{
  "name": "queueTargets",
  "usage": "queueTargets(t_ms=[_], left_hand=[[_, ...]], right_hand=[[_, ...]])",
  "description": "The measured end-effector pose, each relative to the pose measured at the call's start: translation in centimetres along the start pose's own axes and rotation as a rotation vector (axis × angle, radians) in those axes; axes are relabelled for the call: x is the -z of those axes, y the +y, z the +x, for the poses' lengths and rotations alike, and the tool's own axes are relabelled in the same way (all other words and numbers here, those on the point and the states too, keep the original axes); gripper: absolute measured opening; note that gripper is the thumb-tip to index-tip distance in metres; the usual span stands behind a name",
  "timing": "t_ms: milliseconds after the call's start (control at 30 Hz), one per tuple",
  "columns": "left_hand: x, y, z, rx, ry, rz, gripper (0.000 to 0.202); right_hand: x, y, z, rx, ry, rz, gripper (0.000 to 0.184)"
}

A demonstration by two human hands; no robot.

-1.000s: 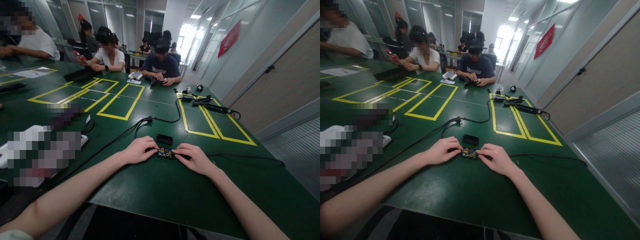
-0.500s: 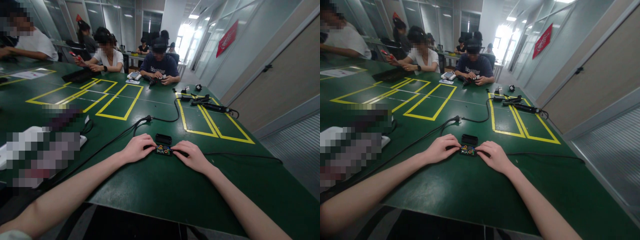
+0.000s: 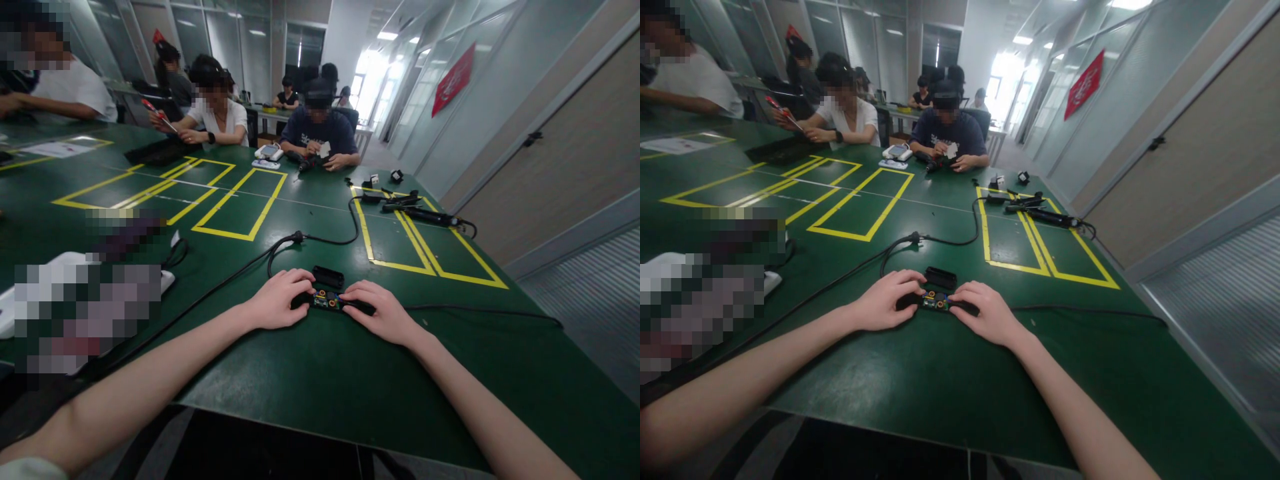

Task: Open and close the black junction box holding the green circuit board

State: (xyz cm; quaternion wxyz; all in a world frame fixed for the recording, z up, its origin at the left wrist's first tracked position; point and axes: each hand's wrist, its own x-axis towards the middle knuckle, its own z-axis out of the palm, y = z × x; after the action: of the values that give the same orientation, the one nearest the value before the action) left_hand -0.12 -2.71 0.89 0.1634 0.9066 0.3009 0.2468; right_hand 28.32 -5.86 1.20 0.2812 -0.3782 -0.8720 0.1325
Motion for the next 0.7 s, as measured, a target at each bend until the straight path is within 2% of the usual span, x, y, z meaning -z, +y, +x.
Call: queueTargets(t_ms=[67,167,267,333,467,567,700], left_hand=[[0.0,0.2,0.0,0.003,0.013,-0.017,0.026],[-0.1,0.4,0.0,0.02,0.035,-0.013,0.051],[-0.5,0.2,0.1,0.053,-0.012,0.073,0.073],[-0.9,-0.1,0.1,0.064,-0.055,0.116,0.072],[-1.2,-0.3,0.2,0.036,-0.047,0.114,0.054],[-0.9,-0.2,0.3,0.006,-0.028,0.086,0.045],[-0.6,0.0,0.2,-0.008,-0.023,0.057,0.042]], right_hand=[[-0.2,0.4,0.0,-0.064,0.067,-0.035,0.019],[-0.7,1.0,0.2,-0.168,0.165,-0.086,0.023],[-1.4,1.7,0.6,-0.193,0.196,-0.108,0.032],[-1.8,2.0,0.8,-0.197,0.165,-0.11,0.038],[-2.1,2.1,0.9,-0.208,0.116,-0.029,0.031],[-1.8,1.6,0.9,-0.246,0.134,0.09,0.034],[-1.8,1.1,1.1,-0.303,0.172,0.27,0.04]])
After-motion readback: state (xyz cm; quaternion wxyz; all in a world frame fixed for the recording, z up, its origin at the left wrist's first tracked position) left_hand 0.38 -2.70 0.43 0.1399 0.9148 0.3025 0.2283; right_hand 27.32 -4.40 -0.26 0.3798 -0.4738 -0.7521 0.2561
